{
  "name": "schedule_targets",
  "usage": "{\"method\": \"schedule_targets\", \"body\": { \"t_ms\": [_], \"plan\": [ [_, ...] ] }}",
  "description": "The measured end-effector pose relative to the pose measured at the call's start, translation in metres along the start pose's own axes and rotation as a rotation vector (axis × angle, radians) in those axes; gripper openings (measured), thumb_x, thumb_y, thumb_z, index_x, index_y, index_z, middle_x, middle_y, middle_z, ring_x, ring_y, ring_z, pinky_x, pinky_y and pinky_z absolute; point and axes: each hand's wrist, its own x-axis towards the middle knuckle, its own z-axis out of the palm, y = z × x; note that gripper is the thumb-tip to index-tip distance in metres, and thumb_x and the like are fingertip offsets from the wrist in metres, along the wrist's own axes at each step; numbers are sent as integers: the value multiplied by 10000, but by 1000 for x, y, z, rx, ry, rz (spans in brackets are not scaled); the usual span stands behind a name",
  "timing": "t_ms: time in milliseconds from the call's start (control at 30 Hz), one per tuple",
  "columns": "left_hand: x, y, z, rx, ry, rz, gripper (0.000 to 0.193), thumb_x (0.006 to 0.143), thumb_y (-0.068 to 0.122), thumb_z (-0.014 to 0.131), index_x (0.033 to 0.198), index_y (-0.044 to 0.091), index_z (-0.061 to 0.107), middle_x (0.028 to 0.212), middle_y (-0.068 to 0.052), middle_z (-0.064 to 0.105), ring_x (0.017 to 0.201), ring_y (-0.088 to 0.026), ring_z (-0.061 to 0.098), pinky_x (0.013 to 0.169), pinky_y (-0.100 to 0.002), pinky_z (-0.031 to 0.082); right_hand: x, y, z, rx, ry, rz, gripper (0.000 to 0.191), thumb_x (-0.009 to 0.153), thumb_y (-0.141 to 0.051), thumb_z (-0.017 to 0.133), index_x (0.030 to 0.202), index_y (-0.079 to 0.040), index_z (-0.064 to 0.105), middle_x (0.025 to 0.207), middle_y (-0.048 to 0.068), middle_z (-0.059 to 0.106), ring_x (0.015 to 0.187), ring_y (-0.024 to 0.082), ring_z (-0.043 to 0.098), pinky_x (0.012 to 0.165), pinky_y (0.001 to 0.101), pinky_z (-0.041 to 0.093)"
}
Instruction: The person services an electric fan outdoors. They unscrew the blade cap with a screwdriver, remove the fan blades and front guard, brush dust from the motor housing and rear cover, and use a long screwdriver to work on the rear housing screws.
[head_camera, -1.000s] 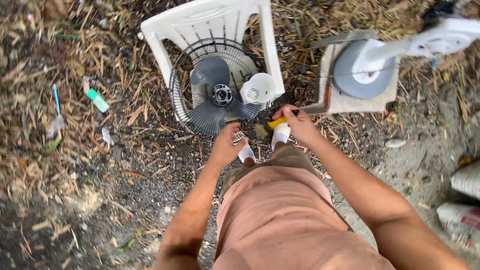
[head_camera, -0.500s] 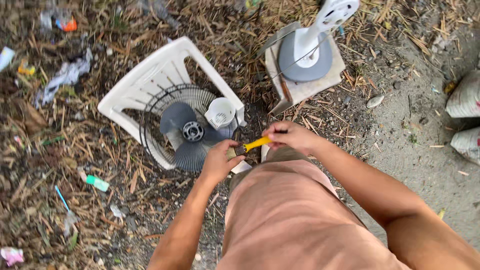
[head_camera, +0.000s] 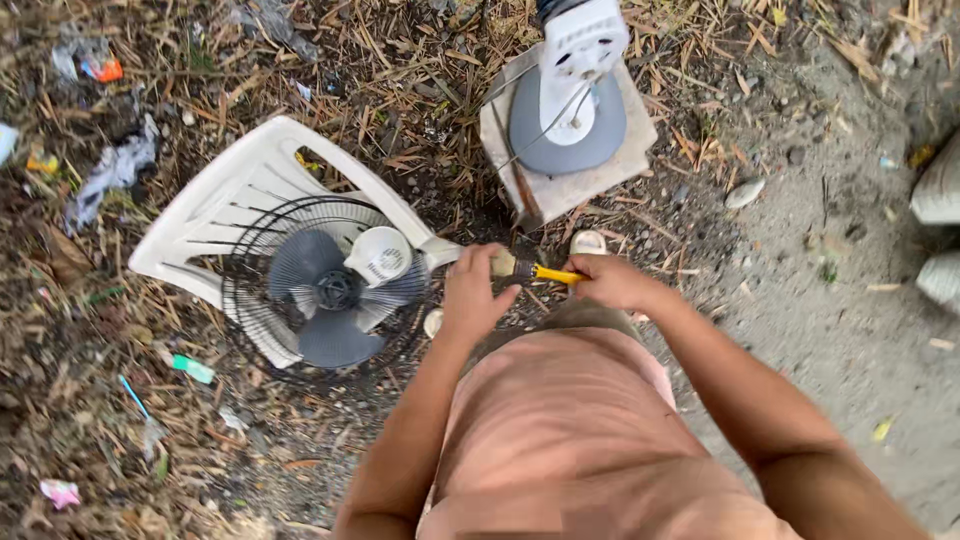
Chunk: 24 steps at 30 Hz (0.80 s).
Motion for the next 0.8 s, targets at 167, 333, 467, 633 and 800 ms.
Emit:
{"method": "schedule_targets", "body": {
  "t_ms": [167, 333, 467, 633, 800],
  "plan": [
    [40, 4, 95, -133, -152, -432, 650, 820, 347, 801, 1339, 60, 535, 1132, -187, 681, 1024, -382, 671, 882, -458, 531, 15, 100, -77, -29, 15, 69, 333, 868, -308, 633, 1072, -50, 686, 842, 170, 721, 750, 298, 690, 691, 426, 530],
    [31, 21, 138, -175, -362, -622, 556, 923, 417, 696, 1328, 55, 576, 1023, -180, 735, 956, -357, 712, 853, -450, 551, -23, 169, -106, -327, -105, 181, 429, 877, -496, 670, 964, -76, 671, 758, 131, 720, 656, 293, 705, 644, 432, 565],
    [-18, 43, 128, -145, -430, -568, 374, 917, 352, 644, 1213, 127, 686, 1076, -185, 738, 989, -385, 706, 865, -457, 550, -65, 200, -93, -351, -220, 129, 411, 784, -483, 773, 831, -90, 659, 740, 138, 693, 700, 326, 673, 661, 481, 527],
    [-69, 45, 143, 115, -672, -601, 304, 930, 366, 561, 1118, 158, 681, 1059, -194, 713, 965, -418, 682, 834, -522, 531, -90, 222, -55, -239, -98, 128, 281, 884, -372, 678, 942, -101, 630, 763, 181, 695, 721, 386, 671, 698, 493, 532],
    [-102, 25, 185, 3, -681, -612, 254, 906, 273, 535, 1018, 132, 714, 1027, -217, 705, 952, -430, 671, 805, -544, 525, -96, 224, -29, -211, 93, 124, 243, 843, -287, 704, 945, -83, 621, 799, 193, 701, 745, 413, 662, 696, 501, 524]
  ]
}}
